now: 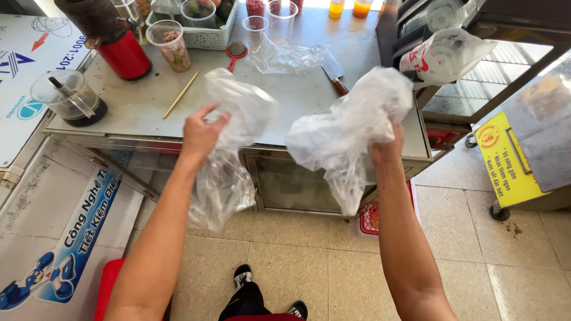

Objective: The person unpacks plastic cups from a plastic wrapper, cuts the wrapper with a knife, and places the cups into a dispenser. They then organize bundles of black straws within a storage cabinet before moving to a food preparation station where they handle cooked meat with tongs.

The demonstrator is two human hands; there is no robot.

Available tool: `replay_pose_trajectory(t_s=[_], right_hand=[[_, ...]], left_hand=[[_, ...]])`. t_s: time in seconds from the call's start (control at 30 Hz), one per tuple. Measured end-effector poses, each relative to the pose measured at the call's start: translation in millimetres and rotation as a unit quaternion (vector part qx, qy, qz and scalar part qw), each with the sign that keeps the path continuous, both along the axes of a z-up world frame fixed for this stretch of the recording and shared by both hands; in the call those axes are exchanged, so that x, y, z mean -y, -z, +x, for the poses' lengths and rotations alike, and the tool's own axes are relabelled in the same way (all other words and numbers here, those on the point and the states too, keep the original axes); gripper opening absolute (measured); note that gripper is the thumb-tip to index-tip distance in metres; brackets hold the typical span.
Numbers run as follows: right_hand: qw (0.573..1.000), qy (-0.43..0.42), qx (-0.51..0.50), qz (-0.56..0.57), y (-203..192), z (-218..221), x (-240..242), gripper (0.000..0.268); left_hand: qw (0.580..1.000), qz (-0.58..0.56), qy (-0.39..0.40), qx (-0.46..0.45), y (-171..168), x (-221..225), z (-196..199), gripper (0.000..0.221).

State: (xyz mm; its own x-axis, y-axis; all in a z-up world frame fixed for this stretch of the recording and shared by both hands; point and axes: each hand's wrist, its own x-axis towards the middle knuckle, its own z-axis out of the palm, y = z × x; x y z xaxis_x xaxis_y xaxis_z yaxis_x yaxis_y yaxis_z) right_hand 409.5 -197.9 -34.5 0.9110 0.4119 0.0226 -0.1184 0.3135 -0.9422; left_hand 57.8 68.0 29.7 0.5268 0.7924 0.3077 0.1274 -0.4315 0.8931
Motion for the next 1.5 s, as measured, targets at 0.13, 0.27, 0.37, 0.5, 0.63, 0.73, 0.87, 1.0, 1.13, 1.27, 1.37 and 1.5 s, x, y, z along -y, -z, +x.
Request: replay_pose_trajectory(t_s=[0.13, 0.27, 0.37, 0.5, 0.63, 0.73, 0.87, 1.0, 1.13, 1.27, 1.37, 1.5], right_hand=[[0.987, 0.055, 0.108, 0.109, -13.8, 59.0, -35.8, 0.04], [0.861, 0.182, 0.439, -0.183, -18.9, 92.3, -87.6, 0.034], [0.703, 0.06, 0.383, -0.596, -24.4, 88.0, -107.0, 0.052], [0.751, 0.095, 0.308, -0.577, -57.3, 90.2, -159.3, 0.094], [0.713, 0.241, 0.529, -0.392, -58.5, 68.5, -235.5, 0.089], [0.768, 0.029, 0.536, -0.35, -31.8, 55.1, -298.1, 0.068], [0.805, -0.124, 0.323, -0.482, 4.1, 57.8, -374.3, 0.101], [0.757, -0.164, 0.304, -0.555, 68.5, 80.4, -400.5, 0.093], [0.715, -0.142, 0.427, -0.535, 160.6, 104.9, -401.0, 0.046], [0.871, -0.272, 0.291, -0.289, 154.8, 64.6, -384.8, 0.034], [0.914, -0.402, 0.057, -0.012, 80.4, 0.0, -356.8, 0.076], [0.819, -0.534, -0.104, 0.181, 7.4, -70.3, -350.4, 0.07]], left_hand=[[0.988, -0.109, -0.096, 0.046, 9.7, -38.7, -13.3, 0.038], [0.979, -0.093, -0.146, 0.112, 28.1, -79.7, -14.2, 0.027], [0.954, -0.189, -0.161, 0.169, 46.7, -112.6, -21.0, 0.032], [0.912, -0.259, -0.142, 0.285, 55.6, -155.3, -13.8, 0.027], [0.88, -0.293, -0.134, 0.35, 56.7, -170.6, 22.6, 0.027], [0.863, -0.315, -0.148, 0.365, 60.6, -168.5, 55.8, 0.028], [0.842, -0.314, -0.168, 0.405, 77.7, -159.1, 84.2, 0.027], [0.809, -0.342, -0.24, 0.413, 103.9, -154.4, 85.5, 0.029], [0.771, -0.373, -0.315, 0.41, 140.0, -161.1, 78.4, 0.027], [0.707, -0.447, -0.301, 0.457, 144.1, -145.5, 60.8, 0.034], [0.701, -0.43, -0.261, 0.505, 138.7, -125.5, 46.5, 0.042], [0.689, -0.347, -0.232, 0.593, 153.3, -97.2, 2.7, 0.053]])
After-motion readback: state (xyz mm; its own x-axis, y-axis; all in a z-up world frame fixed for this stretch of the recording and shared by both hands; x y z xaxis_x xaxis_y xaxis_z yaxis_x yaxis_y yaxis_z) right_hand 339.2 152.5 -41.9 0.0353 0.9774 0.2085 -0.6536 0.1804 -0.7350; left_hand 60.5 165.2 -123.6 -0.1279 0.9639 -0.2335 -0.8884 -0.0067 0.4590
